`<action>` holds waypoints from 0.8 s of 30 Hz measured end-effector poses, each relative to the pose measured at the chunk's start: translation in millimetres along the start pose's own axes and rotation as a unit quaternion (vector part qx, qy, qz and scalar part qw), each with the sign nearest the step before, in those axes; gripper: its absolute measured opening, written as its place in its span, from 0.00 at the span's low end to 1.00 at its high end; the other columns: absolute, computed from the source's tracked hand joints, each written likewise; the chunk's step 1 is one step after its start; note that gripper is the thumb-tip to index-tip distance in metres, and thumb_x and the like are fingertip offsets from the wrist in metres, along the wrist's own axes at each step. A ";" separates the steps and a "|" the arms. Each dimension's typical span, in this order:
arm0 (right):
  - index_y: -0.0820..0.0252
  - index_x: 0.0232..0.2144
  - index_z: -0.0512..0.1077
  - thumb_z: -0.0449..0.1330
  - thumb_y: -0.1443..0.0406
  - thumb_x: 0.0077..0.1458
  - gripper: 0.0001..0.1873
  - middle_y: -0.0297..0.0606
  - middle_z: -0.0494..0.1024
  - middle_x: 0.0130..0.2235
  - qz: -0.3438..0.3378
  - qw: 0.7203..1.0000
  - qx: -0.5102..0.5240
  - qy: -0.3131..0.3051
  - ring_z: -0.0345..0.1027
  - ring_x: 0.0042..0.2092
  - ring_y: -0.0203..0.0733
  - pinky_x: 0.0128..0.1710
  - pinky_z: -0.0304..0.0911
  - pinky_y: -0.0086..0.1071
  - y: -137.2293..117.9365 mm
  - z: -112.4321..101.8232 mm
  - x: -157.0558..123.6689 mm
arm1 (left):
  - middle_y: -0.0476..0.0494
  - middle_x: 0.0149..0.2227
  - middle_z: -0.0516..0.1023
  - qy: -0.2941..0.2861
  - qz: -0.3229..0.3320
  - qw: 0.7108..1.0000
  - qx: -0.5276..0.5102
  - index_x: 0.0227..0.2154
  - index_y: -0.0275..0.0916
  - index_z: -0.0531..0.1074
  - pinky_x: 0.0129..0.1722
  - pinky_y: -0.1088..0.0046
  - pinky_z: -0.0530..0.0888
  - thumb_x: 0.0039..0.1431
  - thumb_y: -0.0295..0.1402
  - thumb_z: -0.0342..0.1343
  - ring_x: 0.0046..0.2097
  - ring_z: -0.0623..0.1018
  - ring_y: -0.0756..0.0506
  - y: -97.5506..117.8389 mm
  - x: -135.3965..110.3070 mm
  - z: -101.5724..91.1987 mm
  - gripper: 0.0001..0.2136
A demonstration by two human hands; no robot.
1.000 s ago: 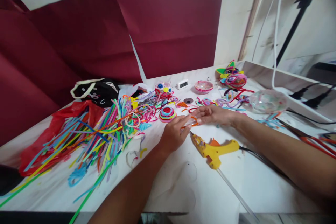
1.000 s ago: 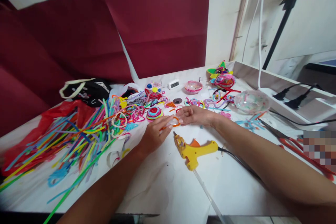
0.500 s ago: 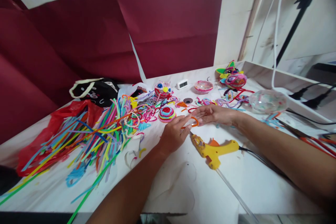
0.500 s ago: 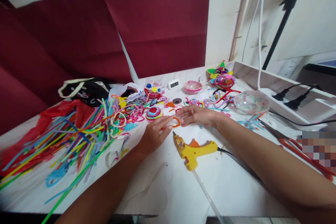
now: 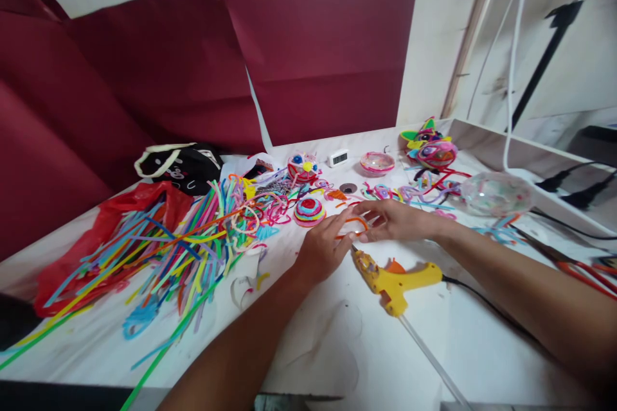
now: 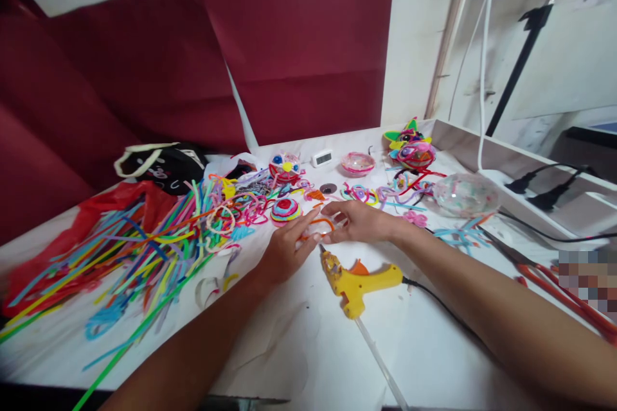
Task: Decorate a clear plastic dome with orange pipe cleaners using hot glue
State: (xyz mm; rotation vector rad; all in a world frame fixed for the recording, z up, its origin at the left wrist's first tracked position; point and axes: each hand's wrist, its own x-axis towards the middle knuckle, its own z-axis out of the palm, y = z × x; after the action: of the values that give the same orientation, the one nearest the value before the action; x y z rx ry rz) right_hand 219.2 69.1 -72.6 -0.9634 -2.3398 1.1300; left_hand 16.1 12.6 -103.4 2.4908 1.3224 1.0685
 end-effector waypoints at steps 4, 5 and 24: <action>0.62 0.50 0.67 0.63 0.49 0.44 0.34 0.46 0.72 0.49 -0.006 0.999 -0.033 0.014 0.69 0.44 0.46 0.41 0.67 0.37 0.4 4.2 1.3 | 0.38 0.54 0.71 -0.007 -0.048 0.999 -0.016 0.61 0.39 0.52 0.53 0.63 0.69 0.59 0.37 0.50 0.55 0.71 0.43 0.9 -1.6 -0.1 0.27; 0.61 0.50 0.67 0.63 0.49 0.44 0.34 0.46 0.72 0.49 -0.007 0.999 -0.036 0.015 0.69 0.44 0.46 0.41 0.67 0.37 0.7 4.4 1.4 | 0.37 0.53 0.72 -0.009 -0.060 0.998 -0.024 0.61 0.39 0.51 0.53 0.63 0.69 0.59 0.37 0.50 0.54 0.72 0.42 0.8 -2.0 0.3 0.29; 0.62 0.54 0.64 0.62 0.55 0.48 0.32 0.42 0.76 0.45 -0.019 0.993 0.088 -0.072 0.70 0.43 0.44 0.41 0.66 0.34 14.9 -11.2 2.0 | 0.41 0.49 0.75 0.003 -0.110 0.989 -0.100 0.49 0.40 0.63 0.48 0.66 0.72 0.59 0.37 0.51 0.50 0.75 0.44 -4.6 -2.9 11.3 0.16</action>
State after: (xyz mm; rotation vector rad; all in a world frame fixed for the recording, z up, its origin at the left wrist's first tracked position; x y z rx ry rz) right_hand 230.5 83.2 -77.4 -0.7946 -2.3091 1.4056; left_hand 19.2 15.5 -115.2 2.1437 1.3788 1.0988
